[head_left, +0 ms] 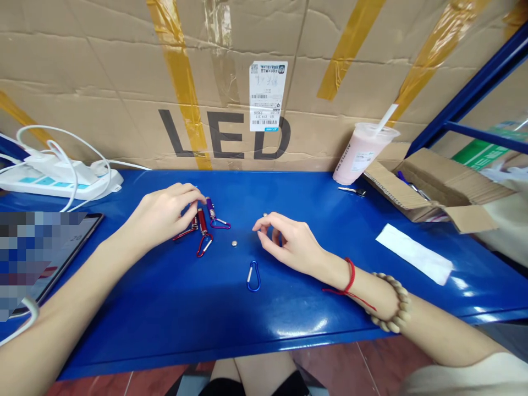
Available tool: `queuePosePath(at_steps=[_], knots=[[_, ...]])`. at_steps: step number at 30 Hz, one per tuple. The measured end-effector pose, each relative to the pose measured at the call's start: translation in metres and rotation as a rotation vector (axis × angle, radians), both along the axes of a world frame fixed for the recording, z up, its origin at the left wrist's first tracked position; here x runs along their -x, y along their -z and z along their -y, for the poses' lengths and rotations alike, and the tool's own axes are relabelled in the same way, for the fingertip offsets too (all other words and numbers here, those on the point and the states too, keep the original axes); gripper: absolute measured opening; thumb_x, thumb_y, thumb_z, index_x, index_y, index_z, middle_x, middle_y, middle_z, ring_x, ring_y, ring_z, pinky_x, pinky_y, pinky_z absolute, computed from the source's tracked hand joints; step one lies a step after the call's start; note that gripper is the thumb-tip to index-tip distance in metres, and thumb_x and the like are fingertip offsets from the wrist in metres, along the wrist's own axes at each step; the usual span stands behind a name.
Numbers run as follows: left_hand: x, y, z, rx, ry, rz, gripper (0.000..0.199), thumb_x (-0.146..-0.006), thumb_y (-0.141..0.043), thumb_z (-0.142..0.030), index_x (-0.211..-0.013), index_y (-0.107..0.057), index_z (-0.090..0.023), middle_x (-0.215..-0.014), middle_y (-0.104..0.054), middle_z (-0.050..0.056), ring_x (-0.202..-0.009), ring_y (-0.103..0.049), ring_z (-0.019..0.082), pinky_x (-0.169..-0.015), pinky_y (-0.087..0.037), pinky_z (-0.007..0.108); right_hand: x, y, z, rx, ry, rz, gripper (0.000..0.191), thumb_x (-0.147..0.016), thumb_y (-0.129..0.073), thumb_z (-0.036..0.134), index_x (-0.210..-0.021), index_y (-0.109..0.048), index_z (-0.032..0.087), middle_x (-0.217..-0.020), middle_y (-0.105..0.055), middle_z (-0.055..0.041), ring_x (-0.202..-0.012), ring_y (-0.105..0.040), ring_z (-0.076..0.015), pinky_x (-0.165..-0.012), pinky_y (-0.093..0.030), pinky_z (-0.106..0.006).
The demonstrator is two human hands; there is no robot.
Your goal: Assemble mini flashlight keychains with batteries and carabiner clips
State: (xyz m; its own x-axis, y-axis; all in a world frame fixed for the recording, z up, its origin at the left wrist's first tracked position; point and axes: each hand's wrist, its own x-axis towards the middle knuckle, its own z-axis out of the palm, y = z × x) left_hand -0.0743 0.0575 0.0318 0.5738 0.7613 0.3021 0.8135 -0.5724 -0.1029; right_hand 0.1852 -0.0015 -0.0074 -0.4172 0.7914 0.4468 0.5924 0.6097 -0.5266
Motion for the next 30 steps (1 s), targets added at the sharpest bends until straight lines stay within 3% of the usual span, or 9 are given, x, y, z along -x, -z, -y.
queuePosePath(at_steps=[7, 11, 20, 30], knots=[[-0.003, 0.02, -0.005, 0.033, 0.086, 0.018, 0.041, -0.09, -0.026, -0.021, -0.112, -0.06, -0.018, -0.112, -0.064, 0.008, -0.106, -0.058, 0.024, -0.088, -0.045, 0.041, 0.001, 0.001, 0.0, -0.031, 0.017, 0.0, 0.014, -0.086, -0.048, 0.02, -0.094, -0.06, 0.02, -0.082, -0.061, 0.0022, -0.054, -0.049, -0.0039, -0.054, -0.039, -0.018], [-0.002, 0.028, -0.008, 0.081, 0.122, 0.004, 0.04, -0.094, -0.027, -0.028, -0.107, -0.063, -0.017, -0.116, -0.063, 0.009, -0.11, -0.056, 0.024, -0.09, -0.043, 0.041, 0.001, 0.001, 0.0, -0.023, 0.003, 0.01, 0.015, -0.087, -0.046, 0.022, -0.094, -0.06, 0.019, -0.083, -0.061, 0.0012, -0.054, -0.05, -0.0043, -0.055, -0.039, -0.018], [-0.002, 0.028, -0.009, 0.13, 0.172, -0.003, 0.038, -0.094, -0.035, -0.039, -0.105, -0.064, -0.017, -0.111, -0.061, 0.009, -0.106, -0.056, 0.025, -0.089, -0.042, 0.039, 0.001, 0.001, 0.0, -0.007, 0.0, 0.024, 0.015, -0.087, -0.047, 0.022, -0.093, -0.06, 0.02, -0.085, -0.062, 0.0011, -0.055, -0.05, -0.0047, -0.055, -0.039, -0.019], [-0.005, 0.022, -0.004, 0.123, 0.129, -0.005, 0.039, -0.093, -0.033, -0.039, -0.094, -0.067, -0.019, -0.098, -0.062, 0.007, -0.095, -0.058, 0.022, -0.083, -0.042, 0.037, 0.001, -0.001, 0.0, 0.006, -0.005, 0.038, 0.015, -0.088, -0.046, 0.022, -0.093, -0.06, 0.019, -0.085, -0.062, 0.0007, -0.056, -0.05, -0.0051, -0.055, -0.039, -0.019]])
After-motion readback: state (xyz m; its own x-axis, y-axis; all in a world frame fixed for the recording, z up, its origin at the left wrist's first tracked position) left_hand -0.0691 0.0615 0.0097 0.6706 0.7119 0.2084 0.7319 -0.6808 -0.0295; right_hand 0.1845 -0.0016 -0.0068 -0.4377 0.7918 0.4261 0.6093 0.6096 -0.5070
